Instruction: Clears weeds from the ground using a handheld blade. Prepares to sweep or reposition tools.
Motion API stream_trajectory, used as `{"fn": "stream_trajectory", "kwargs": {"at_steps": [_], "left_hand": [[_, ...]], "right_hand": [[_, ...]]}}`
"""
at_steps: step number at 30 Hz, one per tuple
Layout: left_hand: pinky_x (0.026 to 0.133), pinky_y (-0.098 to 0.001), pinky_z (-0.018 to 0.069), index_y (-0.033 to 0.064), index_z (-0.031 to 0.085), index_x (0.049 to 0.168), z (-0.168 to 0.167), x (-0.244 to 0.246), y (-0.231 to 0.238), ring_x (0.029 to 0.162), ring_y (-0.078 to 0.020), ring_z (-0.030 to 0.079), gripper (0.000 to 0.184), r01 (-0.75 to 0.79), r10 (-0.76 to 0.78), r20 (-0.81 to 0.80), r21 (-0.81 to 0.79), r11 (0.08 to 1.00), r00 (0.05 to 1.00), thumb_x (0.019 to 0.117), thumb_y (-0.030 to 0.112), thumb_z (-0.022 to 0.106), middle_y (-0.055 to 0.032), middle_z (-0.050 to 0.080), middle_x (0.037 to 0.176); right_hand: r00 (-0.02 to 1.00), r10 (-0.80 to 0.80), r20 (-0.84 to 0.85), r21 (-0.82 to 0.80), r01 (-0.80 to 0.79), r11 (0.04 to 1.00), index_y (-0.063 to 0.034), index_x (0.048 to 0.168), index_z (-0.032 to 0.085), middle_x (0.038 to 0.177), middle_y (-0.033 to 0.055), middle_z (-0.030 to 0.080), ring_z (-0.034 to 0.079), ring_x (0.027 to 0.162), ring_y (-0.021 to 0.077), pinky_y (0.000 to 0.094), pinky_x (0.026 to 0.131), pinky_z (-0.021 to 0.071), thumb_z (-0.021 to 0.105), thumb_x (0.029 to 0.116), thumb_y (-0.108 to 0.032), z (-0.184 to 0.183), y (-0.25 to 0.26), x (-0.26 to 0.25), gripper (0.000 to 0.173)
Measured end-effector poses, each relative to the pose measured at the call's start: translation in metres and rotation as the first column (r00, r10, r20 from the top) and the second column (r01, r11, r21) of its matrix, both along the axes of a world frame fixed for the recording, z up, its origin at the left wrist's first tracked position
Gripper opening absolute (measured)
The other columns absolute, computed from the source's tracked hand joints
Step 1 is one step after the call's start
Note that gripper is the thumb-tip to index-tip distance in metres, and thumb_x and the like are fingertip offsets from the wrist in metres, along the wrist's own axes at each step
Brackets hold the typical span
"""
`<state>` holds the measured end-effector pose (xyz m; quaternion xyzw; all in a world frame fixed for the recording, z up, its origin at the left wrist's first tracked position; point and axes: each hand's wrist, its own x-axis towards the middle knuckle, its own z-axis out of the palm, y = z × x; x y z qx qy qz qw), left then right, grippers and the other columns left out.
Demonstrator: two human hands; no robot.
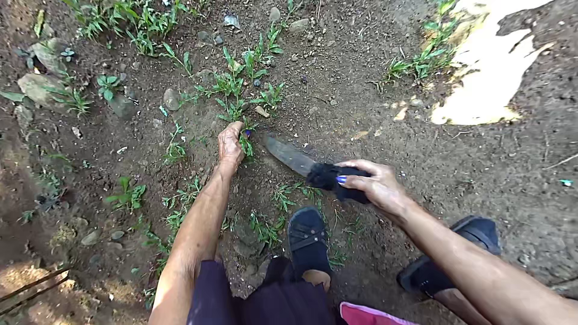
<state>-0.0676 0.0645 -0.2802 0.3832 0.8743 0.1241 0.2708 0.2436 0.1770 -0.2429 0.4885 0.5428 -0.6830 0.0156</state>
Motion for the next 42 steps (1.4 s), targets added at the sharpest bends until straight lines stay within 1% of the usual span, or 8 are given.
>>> {"fn": "stream_trajectory", "kwargs": {"at_steps": [8, 13, 25, 31, 34, 37, 39, 42], "left_hand": [[0.107, -0.0549, 0.0462, -0.0098, 0.066, 0.121, 0.001, 0.009, 0.000, 0.118, -0.0426, 0.066, 0.026, -0.060, 0.061, -0.016, 0.047, 0.997, 0.998, 0.0986, 0.001, 0.057, -0.0296, 0.068, 0.122], [0.108, -0.0554, 0.0448, -0.0099, 0.065, 0.123, -0.002, 0.009, -0.004, 0.120, -0.0431, 0.064, 0.027, -0.072, 0.072, 0.011, 0.044, 0.996, 0.997, 0.1007, 0.003, 0.056, -0.0299, 0.067, 0.124], [0.105, -0.0605, 0.0462, -0.0066, 0.064, 0.125, 0.002, -0.036, -0.061, 0.117, -0.0411, 0.064, 0.032, -0.256, 0.254, 0.120, 0.003, 0.967, 0.960, 0.1033, 0.017, 0.059, -0.0292, 0.067, 0.121], [0.068, -0.0214, 0.0536, -0.0031, 0.061, 0.111, 0.029, -0.009, -0.084, 0.069, -0.0030, 0.058, 0.013, -0.487, 0.437, 0.484, -0.027, 0.873, 0.758, 0.0993, -0.003, 0.056, 0.0003, 0.061, 0.084], [0.064, -0.0182, 0.0530, 0.0071, 0.059, 0.100, 0.037, -0.006, -0.086, 0.063, -0.0017, 0.058, 0.013, -0.627, 0.544, 0.618, -0.104, 0.772, 0.567, 0.1005, -0.004, 0.051, 0.0057, 0.062, 0.074], [0.062, -0.0192, 0.0515, 0.0057, 0.056, 0.104, 0.026, -0.017, -0.076, 0.061, -0.0035, 0.055, 0.008, -0.734, 0.654, 0.537, -0.093, 0.673, 0.532, 0.1035, 0.005, 0.048, 0.0035, 0.056, 0.076], [0.070, -0.0275, 0.0519, -0.0030, 0.058, 0.121, 0.022, -0.027, -0.064, 0.070, -0.0106, 0.056, 0.025, -0.669, 0.643, 0.329, -0.045, 0.742, 0.692, 0.1077, 0.016, 0.048, -0.0057, 0.057, 0.087], [0.098, -0.0542, 0.0502, -0.0071, 0.052, 0.137, 0.029, -0.036, -0.043, 0.110, -0.0372, 0.064, 0.038, -0.509, 0.513, 0.075, -0.067, 0.858, 0.855, 0.1084, 0.018, 0.047, -0.0290, 0.062, 0.124]], "right_hand": [[0.993, 0.120, -0.007, 0.100, -0.118, 0.988, -0.0103, 0.124, 0.071, 0.112, 0.0089, 0.072, 0.069, 0.100, 0.0196, 0.0481, 0.089, 0.0550, 0.074, 0.0901, -0.020, -0.007, -0.022, -0.032, 0.036], [0.998, -0.065, 0.013, 0.024, 0.064, 0.998, -0.0082, 0.114, 0.072, 0.101, 0.0025, 0.073, 0.069, 0.087, 0.0077, 0.0294, 0.079, 0.0580, 0.072, 0.0852, -0.011, 0.013, -0.027, 0.003, 0.029], [0.974, 0.210, 0.083, 0.252, -0.224, 0.941, -0.0148, 0.125, 0.070, 0.112, 0.0122, 0.072, 0.069, 0.098, 0.0276, 0.0574, 0.083, 0.0535, 0.074, 0.0906, -0.025, -0.006, 0.011, -0.005, 0.036], [0.976, 0.186, 0.111, 0.064, -0.194, 0.979, -0.0107, 0.129, 0.066, 0.117, 0.0102, 0.070, 0.068, 0.102, 0.0185, 0.0454, 0.089, 0.0553, 0.077, 0.0833, -0.027, -0.017, 0.012, 0.060, 0.050], [0.986, 0.107, 0.127, -0.107, -0.093, 0.990, -0.0053, 0.125, 0.061, 0.103, 0.0096, 0.069, 0.070, 0.079, 0.0151, 0.0324, 0.069, 0.0605, 0.075, 0.0816, -0.016, -0.016, 0.005, 0.063, 0.047], [0.989, 0.107, 0.101, -0.119, -0.095, 0.988, -0.0094, 0.131, 0.057, 0.106, 0.0091, 0.068, 0.069, 0.075, 0.0141, 0.0297, 0.062, 0.0584, 0.074, 0.0816, -0.011, -0.016, -0.002, 0.059, 0.052], [0.984, 0.168, 0.062, 0.052, -0.171, 0.984, -0.0132, 0.133, 0.063, 0.121, 0.0051, 0.069, 0.067, 0.098, 0.0099, 0.0334, 0.083, 0.0559, 0.074, 0.0796, -0.020, -0.010, -0.002, 0.056, 0.055], [0.988, 0.156, -0.015, 0.185, -0.150, 0.971, -0.0139, 0.128, 0.069, 0.122, 0.0004, 0.070, 0.066, 0.104, 0.0062, 0.0311, 0.088, 0.0555, 0.073, 0.0793, -0.023, 0.002, 0.004, 0.042, 0.049]]}}
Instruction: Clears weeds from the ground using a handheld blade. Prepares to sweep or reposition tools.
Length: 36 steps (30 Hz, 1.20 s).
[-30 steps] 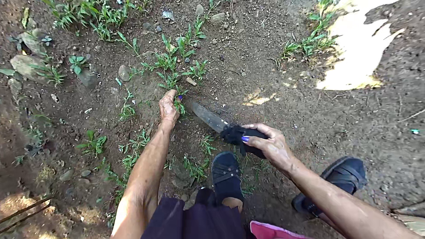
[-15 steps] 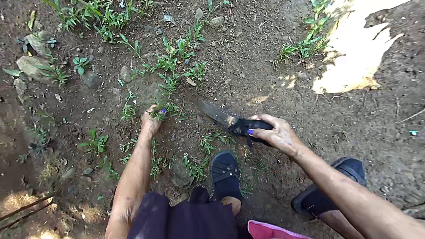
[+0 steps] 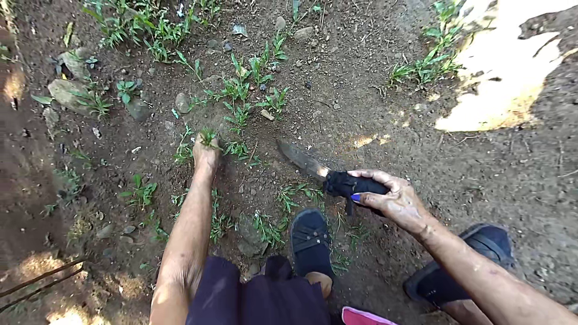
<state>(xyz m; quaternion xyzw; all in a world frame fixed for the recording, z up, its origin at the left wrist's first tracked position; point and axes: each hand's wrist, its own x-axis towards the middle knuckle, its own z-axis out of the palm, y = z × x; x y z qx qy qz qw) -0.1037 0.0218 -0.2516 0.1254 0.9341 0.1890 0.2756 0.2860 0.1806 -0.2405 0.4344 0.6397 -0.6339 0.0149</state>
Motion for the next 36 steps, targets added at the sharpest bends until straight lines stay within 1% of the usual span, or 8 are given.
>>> {"fn": "stream_trajectory", "kwargs": {"at_steps": [2, 9, 13, 18, 22, 26, 31, 36], "left_hand": [[0.111, -0.0582, 0.0414, -0.0080, 0.050, 0.141, 0.002, -0.008, 0.010, 0.129, -0.0434, 0.056, 0.042, 0.100, -0.101, -0.059, -0.008, 0.995, 0.993, 0.1066, 0.016, 0.053, -0.0324, 0.057, 0.137], [0.090, -0.0402, 0.0558, -0.0028, 0.051, 0.137, -0.015, -0.019, 0.025, 0.096, -0.0229, 0.066, 0.038, 0.061, -0.068, 0.056, 0.124, 0.990, 0.996, 0.1012, 0.007, 0.059, -0.0205, 0.063, 0.120], [0.103, -0.0479, 0.0505, -0.0026, 0.047, 0.145, -0.017, -0.008, 0.046, 0.119, -0.0320, 0.062, 0.054, 0.084, -0.115, 0.186, 0.165, 0.983, 0.976, 0.1045, 0.029, 0.062, -0.0248, 0.058, 0.136], [0.114, -0.0480, 0.0422, -0.0024, 0.047, 0.145, -0.033, -0.001, 0.063, 0.134, -0.0323, 0.054, 0.059, 0.056, -0.085, 0.175, 0.163, 0.985, 0.981, 0.0982, 0.024, 0.072, -0.0247, 0.055, 0.143], [0.112, -0.0525, 0.0438, -0.0044, 0.055, 0.139, -0.034, -0.007, 0.057, 0.129, -0.0367, 0.058, 0.046, 0.133, -0.142, 0.126, 0.079, 0.988, 0.982, 0.1058, 0.028, 0.060, -0.0267, 0.060, 0.137], [0.110, -0.0502, 0.0446, -0.0004, 0.059, 0.137, -0.027, -0.007, 0.043, 0.123, -0.0339, 0.062, 0.043, 0.134, -0.144, 0.099, 0.103, 0.986, 0.985, 0.1074, 0.032, 0.056, -0.0241, 0.064, 0.131], [0.100, -0.0398, 0.0516, 0.0004, 0.062, 0.131, -0.031, -0.005, 0.034, 0.104, -0.0213, 0.067, 0.034, 0.123, -0.150, 0.098, 0.240, 0.963, 0.984, 0.1048, 0.022, 0.060, -0.0179, 0.069, 0.117], [0.085, -0.0275, 0.0561, -0.0035, 0.061, 0.126, -0.027, -0.015, 0.034, 0.086, -0.0078, 0.066, 0.028, 0.140, -0.192, 0.109, 0.367, 0.920, 0.975, 0.1047, 0.015, 0.057, -0.0097, 0.069, 0.104]], "right_hand": [[1.000, -0.004, 0.004, -0.036, 0.004, 0.999, -0.0159, 0.125, 0.070, 0.117, 0.0009, 0.071, 0.068, 0.095, 0.0097, 0.0337, 0.079, 0.0583, 0.074, 0.0790, -0.018, 0.004, 0.010, -0.022, 0.047], [0.991, 0.084, -0.100, 0.040, -0.080, 0.996, -0.0094, 0.131, 0.067, 0.127, 0.0135, 0.069, 0.065, 0.116, 0.0262, 0.0532, 0.099, 0.0492, 0.079, 0.0833, -0.011, -0.036, 0.013, -0.141, 0.049], [0.953, 0.303, -0.018, 0.338, -0.279, 0.899, -0.0200, 0.137, 0.066, 0.116, 0.0186, 0.073, 0.070, 0.101, 0.0418, 0.0679, 0.081, 0.0506, 0.071, 0.0863, -0.025, -0.032, 0.013, -0.138, 0.051], [0.912, 0.410, 0.006, 0.624, -0.324, 0.711, -0.0164, 0.137, 0.067, 0.096, 0.0240, 0.070, 0.068, 0.073, 0.0443, 0.0607, 0.059, 0.0505, 0.068, 0.0863, -0.022, -0.029, 0.001, -0.113, 0.051], [0.957, 0.288, -0.037, 0.335, -0.260, 0.906, -0.0196, 0.135, 0.067, 0.122, 0.0118, 0.073, 0.071, 0.103, 0.0325, 0.0627, 0.084, 0.0537, 0.073, 0.0871, -0.021, -0.014, 0.009, -0.078, 0.049], [0.995, 0.094, -0.013, 0.010, -0.094, 0.996, -0.0203, 0.128, 0.070, 0.116, -0.0021, 0.073, 0.070, 0.090, 0.0085, 0.0335, 0.075, 0.0601, 0.075, 0.0773, -0.017, 0.005, 0.022, -0.038, 0.051], [0.993, -0.113, -0.044, -0.217, 0.101, 0.971, -0.0042, 0.122, 0.068, 0.112, 0.0106, 0.070, 0.066, 0.086, 0.0148, 0.0342, 0.073, 0.0573, 0.071, 0.0845, 0.003, -0.014, -0.003, -0.104, 0.039], [0.987, 0.051, -0.155, -0.048, -0.059, 0.997, -0.0109, 0.128, 0.068, 0.121, 0.0110, 0.070, 0.067, 0.108, 0.0224, 0.0506, 0.093, 0.0529, 0.076, 0.0833, -0.012, -0.030, -0.024, -0.161, 0.046]]}}
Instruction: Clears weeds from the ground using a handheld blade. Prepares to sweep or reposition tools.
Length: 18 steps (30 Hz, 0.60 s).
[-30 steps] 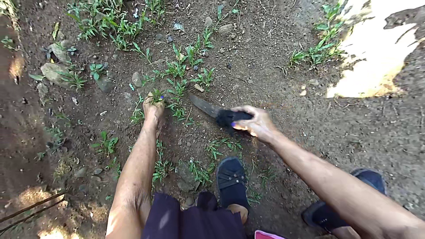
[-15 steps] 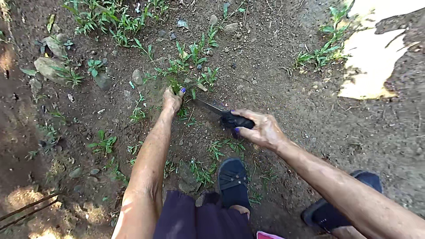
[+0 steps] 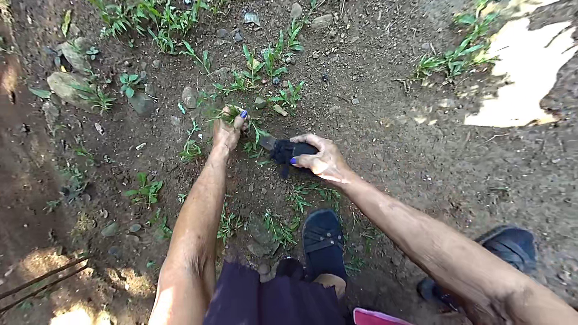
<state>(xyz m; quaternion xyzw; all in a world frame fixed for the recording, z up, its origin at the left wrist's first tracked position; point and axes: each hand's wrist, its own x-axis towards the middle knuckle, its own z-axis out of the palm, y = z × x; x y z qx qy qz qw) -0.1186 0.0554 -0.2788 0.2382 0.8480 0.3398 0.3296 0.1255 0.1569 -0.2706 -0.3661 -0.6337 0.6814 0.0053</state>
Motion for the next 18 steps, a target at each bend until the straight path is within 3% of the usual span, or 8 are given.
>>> {"fn": "stream_trajectory", "kwargs": {"at_steps": [2, 4, 6, 8, 11, 13, 16, 18], "left_hand": [[0.086, -0.0289, 0.0559, -0.0033, 0.061, 0.126, 0.001, -0.002, 0.005, 0.086, -0.0091, 0.067, 0.029, -0.016, 0.016, -0.003, -0.035, 0.999, 1.000, 0.1056, 0.018, 0.058, -0.0100, 0.069, 0.104], [0.083, -0.0303, 0.0549, -0.0027, 0.060, 0.124, -0.009, -0.003, 0.004, 0.086, -0.0106, 0.065, 0.029, -0.037, 0.037, -0.016, -0.004, 0.999, 0.999, 0.1071, 0.019, 0.053, -0.0096, 0.068, 0.102], [0.093, -0.0388, 0.0520, -0.0013, 0.058, 0.128, -0.012, -0.004, 0.001, 0.100, -0.0182, 0.065, 0.033, -0.005, 0.004, -0.024, -0.028, 1.000, 1.000, 0.1073, 0.024, 0.052, -0.0142, 0.067, 0.111], [0.103, -0.0487, 0.0491, 0.0003, 0.056, 0.135, -0.002, -0.005, 0.001, 0.115, -0.0277, 0.064, 0.045, 0.100, -0.107, -0.053, -0.123, 0.987, 0.993, 0.1032, 0.032, 0.061, -0.0201, 0.065, 0.124], [0.112, -0.0527, 0.0436, -0.0021, 0.059, 0.135, 0.006, -0.002, 0.002, 0.128, -0.0377, 0.058, 0.051, 0.263, -0.304, -0.138, -0.250, 0.932, 0.943, 0.0953, 0.026, 0.075, -0.0262, 0.061, 0.134], [0.112, -0.0511, 0.0445, -0.0037, 0.065, 0.128, 0.004, 0.002, 0.006, 0.125, -0.0389, 0.061, 0.034, 0.248, -0.314, -0.243, -0.268, 0.931, 0.918, 0.0967, 0.009, 0.067, -0.0268, 0.064, 0.130], [0.111, -0.0525, 0.0445, -0.0059, 0.064, 0.128, 0.017, 0.000, 0.012, 0.123, -0.0403, 0.064, 0.031, 0.204, -0.308, -0.304, -0.330, 0.922, 0.901, 0.1000, 0.005, 0.059, -0.0280, 0.067, 0.127], [0.111, -0.0522, 0.0441, -0.0061, 0.063, 0.129, 0.021, -0.001, 0.011, 0.124, -0.0400, 0.063, 0.032, 0.186, -0.296, -0.284, -0.357, 0.916, 0.912, 0.1012, 0.009, 0.059, -0.0281, 0.067, 0.126]], "right_hand": [[0.999, 0.032, 0.028, 0.037, -0.033, 0.999, -0.0143, 0.130, 0.068, 0.121, 0.0096, 0.071, 0.068, 0.103, 0.0225, 0.0512, 0.086, 0.0555, 0.077, 0.0858, -0.013, 0.012, 0.008, 0.034, 0.045], [0.997, 0.017, 0.077, 0.033, -0.019, 0.999, -0.0196, 0.129, 0.070, 0.120, 0.0010, 0.071, 0.069, 0.098, 0.0136, 0.0417, 0.080, 0.0586, 0.076, 0.0817, -0.017, 0.021, 0.015, 0.079, 0.047], [0.991, -0.031, 0.128, 0.013, 0.029, 0.999, -0.0210, 0.126, 0.071, 0.117, -0.0040, 0.072, 0.069, 0.093, 0.0084, 0.0337, 0.075, 0.0599, 0.074, 0.0759, -0.021, 0.031, 0.020, 0.113, 0.050], [0.984, -0.079, 0.158, -0.024, 0.084, 0.996, -0.0191, 0.125, 0.071, 0.114, -0.0035, 0.073, 0.071, 0.090, 0.0079, 0.0305, 0.074, 0.0611, 0.073, 0.0757, -0.018, 0.037, 0.022, 0.120, 0.049], [0.981, -0.135, 0.140, -0.096, 0.149, 0.984, -0.0073, 0.122, 0.069, 0.114, 0.0080, 0.071, 0.068, 0.088, 0.0150, 0.0365, 0.076, 0.0587, 0.074, 0.0842, 0.000, 0.023, 0.016, 0.071, 0.039], [0.986, -0.166, 0.032, -0.084, 0.168, 0.982, -0.0027, 0.121, 0.069, 0.115, 0.0111, 0.071, 0.068, 0.097, 0.0154, 0.0367, 0.086, 0.0578, 0.074, 0.0819, 0.001, 0.001, 0.006, 0.024, 0.040], [0.999, -0.055, 0.003, 0.007, 0.055, 0.998, -0.0070, 0.128, 0.068, 0.121, 0.0130, 0.070, 0.067, 0.108, 0.0219, 0.0473, 0.094, 0.0529, 0.076, 0.0845, -0.009, 0.003, -0.005, -0.010, 0.044], [0.998, 0.028, 0.060, 0.081, -0.033, 0.996, -0.0129, 0.131, 0.068, 0.122, 0.0119, 0.070, 0.068, 0.108, 0.0257, 0.0552, 0.090, 0.0534, 0.076, 0.0859, -0.015, 0.016, -0.003, 0.012, 0.046]]}}
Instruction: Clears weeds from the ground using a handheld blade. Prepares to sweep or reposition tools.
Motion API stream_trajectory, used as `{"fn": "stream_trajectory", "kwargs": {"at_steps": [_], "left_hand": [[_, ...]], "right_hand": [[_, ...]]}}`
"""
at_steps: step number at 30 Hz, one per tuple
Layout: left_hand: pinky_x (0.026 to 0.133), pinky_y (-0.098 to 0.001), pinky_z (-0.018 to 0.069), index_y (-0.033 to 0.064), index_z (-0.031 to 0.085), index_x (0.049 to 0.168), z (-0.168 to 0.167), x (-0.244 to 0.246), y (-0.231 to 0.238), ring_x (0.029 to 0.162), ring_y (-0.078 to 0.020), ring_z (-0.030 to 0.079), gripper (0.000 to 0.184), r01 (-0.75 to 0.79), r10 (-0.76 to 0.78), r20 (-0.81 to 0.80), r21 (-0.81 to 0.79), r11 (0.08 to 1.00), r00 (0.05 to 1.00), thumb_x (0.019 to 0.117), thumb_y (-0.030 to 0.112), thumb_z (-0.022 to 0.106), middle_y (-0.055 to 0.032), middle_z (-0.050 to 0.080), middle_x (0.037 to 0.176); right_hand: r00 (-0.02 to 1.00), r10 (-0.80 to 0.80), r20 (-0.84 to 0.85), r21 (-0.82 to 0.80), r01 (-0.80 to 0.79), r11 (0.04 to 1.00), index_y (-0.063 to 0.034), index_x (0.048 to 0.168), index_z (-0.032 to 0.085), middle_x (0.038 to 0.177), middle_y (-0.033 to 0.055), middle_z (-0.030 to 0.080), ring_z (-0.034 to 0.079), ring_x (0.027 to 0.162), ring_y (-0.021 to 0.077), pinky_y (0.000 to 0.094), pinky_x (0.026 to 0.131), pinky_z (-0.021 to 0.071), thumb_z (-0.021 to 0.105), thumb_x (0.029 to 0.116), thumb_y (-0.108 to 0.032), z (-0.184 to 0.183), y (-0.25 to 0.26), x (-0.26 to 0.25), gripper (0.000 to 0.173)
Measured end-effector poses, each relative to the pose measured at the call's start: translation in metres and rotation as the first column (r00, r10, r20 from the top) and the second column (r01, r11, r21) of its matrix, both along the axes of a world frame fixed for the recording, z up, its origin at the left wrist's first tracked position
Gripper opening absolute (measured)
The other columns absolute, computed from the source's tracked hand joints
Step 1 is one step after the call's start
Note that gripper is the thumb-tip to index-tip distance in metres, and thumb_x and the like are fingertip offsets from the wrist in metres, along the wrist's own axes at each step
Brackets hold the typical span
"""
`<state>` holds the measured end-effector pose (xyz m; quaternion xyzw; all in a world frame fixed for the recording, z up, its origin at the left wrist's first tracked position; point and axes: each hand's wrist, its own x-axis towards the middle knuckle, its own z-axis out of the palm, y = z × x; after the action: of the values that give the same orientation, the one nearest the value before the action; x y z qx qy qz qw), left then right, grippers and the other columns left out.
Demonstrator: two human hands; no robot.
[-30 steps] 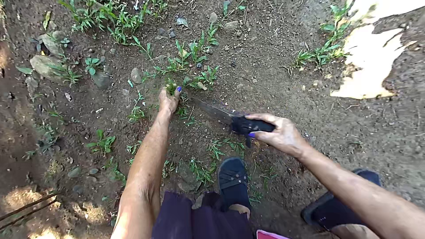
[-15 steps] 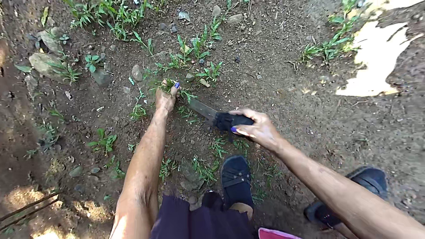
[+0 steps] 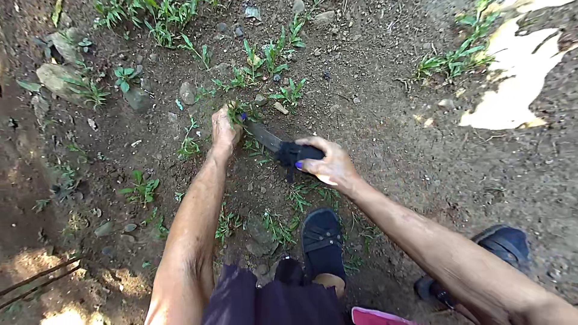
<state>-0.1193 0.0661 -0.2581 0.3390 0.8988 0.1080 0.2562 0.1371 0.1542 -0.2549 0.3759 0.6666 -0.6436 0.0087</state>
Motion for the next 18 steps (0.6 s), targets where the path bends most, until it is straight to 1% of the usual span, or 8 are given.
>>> {"fn": "stream_trajectory", "kwargs": {"at_steps": [2, 4, 6, 8, 9, 11, 15, 18], "left_hand": [[0.110, -0.0548, 0.0443, -0.0053, 0.063, 0.129, -0.003, -0.002, -0.004, 0.123, -0.0407, 0.063, 0.032, -0.063, 0.063, 0.026, -0.014, 0.998, 0.998, 0.1024, 0.012, 0.058, -0.0285, 0.066, 0.126], [0.109, -0.0565, 0.0445, -0.0042, 0.063, 0.129, -0.010, -0.003, -0.015, 0.123, -0.0402, 0.062, 0.033, -0.112, 0.112, 0.059, 0.005, 0.994, 0.992, 0.1033, 0.015, 0.057, -0.0280, 0.066, 0.126], [0.111, -0.0564, 0.0423, -0.0034, 0.063, 0.130, -0.012, -0.006, -0.025, 0.125, -0.0397, 0.061, 0.033, -0.173, 0.171, 0.068, 0.023, 0.985, 0.983, 0.1037, 0.017, 0.057, -0.0277, 0.065, 0.127], [0.106, -0.0560, 0.0459, -0.0040, 0.060, 0.131, -0.018, -0.007, -0.034, 0.117, -0.0384, 0.064, 0.036, -0.249, 0.241, 0.131, 0.048, 0.967, 0.962, 0.1039, 0.019, 0.059, -0.0275, 0.065, 0.124], [0.101, -0.0544, 0.0492, -0.0038, 0.059, 0.131, -0.021, -0.007, -0.037, 0.109, -0.0359, 0.066, 0.035, -0.270, 0.256, 0.175, 0.060, 0.961, 0.951, 0.1045, 0.020, 0.059, -0.0263, 0.066, 0.119], [0.093, -0.0466, 0.0538, -0.0020, 0.058, 0.132, -0.019, -0.010, -0.051, 0.097, -0.0265, 0.066, 0.034, -0.303, 0.274, 0.271, 0.070, 0.951, 0.923, 0.1050, 0.018, 0.057, -0.0212, 0.066, 0.114], [0.080, -0.0309, 0.0544, 0.0000, 0.061, 0.126, 0.002, -0.002, -0.079, 0.080, -0.0095, 0.062, 0.026, -0.365, 0.313, 0.425, 0.045, 0.930, 0.850, 0.1032, 0.013, 0.060, -0.0061, 0.066, 0.096], [0.073, -0.0223, 0.0551, 0.0036, 0.060, 0.117, 0.013, -0.003, -0.113, 0.073, -0.0035, 0.061, 0.018, -0.358, 0.292, 0.656, -0.035, 0.933, 0.696, 0.0998, 0.002, 0.055, 0.0026, 0.064, 0.088]], "right_hand": [[0.999, 0.011, 0.042, 0.012, -0.012, 1.000, -0.0162, 0.131, 0.067, 0.121, 0.0074, 0.071, 0.069, 0.102, 0.0203, 0.0500, 0.084, 0.0565, 0.076, 0.0862, -0.017, 0.014, 0.008, 0.040, 0.046], [0.995, -0.056, 0.084, -0.020, 0.058, 0.998, -0.0170, 0.129, 0.069, 0.118, 0.0010, 0.071, 0.069, 0.095, 0.0112, 0.0380, 0.079, 0.0591, 0.075, 0.0800, -0.016, 0.026, 0.010, 0.076, 0.049], [0.983, -0.137, 0.119, -0.064, 0.145, 0.987, -0.0143, 0.126, 0.070, 0.114, 0.0014, 0.072, 0.069, 0.091, 0.0095, 0.0337, 0.076, 0.0584, 0.074, 0.0795, -0.013, 0.027, 0.008, 0.079, 0.047], [0.974, -0.197, 0.110, -0.148, 0.212, 0.966, -0.0084, 0.125, 0.068, 0.114, 0.0081, 0.070, 0.067, 0.091, 0.0153, 0.0378, 0.076, 0.0573, 0.074, 0.0847, -0.005, 0.011, 0.005, 0.054, 0.041], [0.970, -0.221, 0.099, -0.163, 0.235, 0.958, -0.0088, 0.122, 0.069, 0.112, 0.0082, 0.071, 0.068, 0.089, 0.0158, 0.0377, 0.076, 0.0580, 0.074, 0.0849, -0.004, -0.001, 0.006, 0.040, 0.038], [0.978, -0.198, 0.060, -0.156, 0.205, 0.966, -0.0096, 0.124, 0.068, 0.116, 0.0083, 0.070, 0.068, 0.094, 0.0166, 0.0393, 0.082, 0.0573, 0.073, 0.0867, -0.005, -0.016, 0.008, 0.031, 0.038], [0.998, -0.060, 0.011, -0.002, 0.060, 0.998, -0.0094, 0.131, 0.067, 0.126, 0.0115, 0.069, 0.067, 0.107, 0.0227, 0.0491, 0.090, 0.0541, 0.074, 0.0878, -0.008, -0.010, 0.013, 0.047, 0.044], [0.998, -0.010, 0.063, -0.002, 0.010, 1.000, -0.0146, 0.130, 0.068, 0.123, 0.0081, 0.070, 0.068, 0.104, 0.0208, 0.0502, 0.088, 0.0547, 0.078, 0.0845, -0.012, -0.007, 0.014, 0.081, 0.047]]}}
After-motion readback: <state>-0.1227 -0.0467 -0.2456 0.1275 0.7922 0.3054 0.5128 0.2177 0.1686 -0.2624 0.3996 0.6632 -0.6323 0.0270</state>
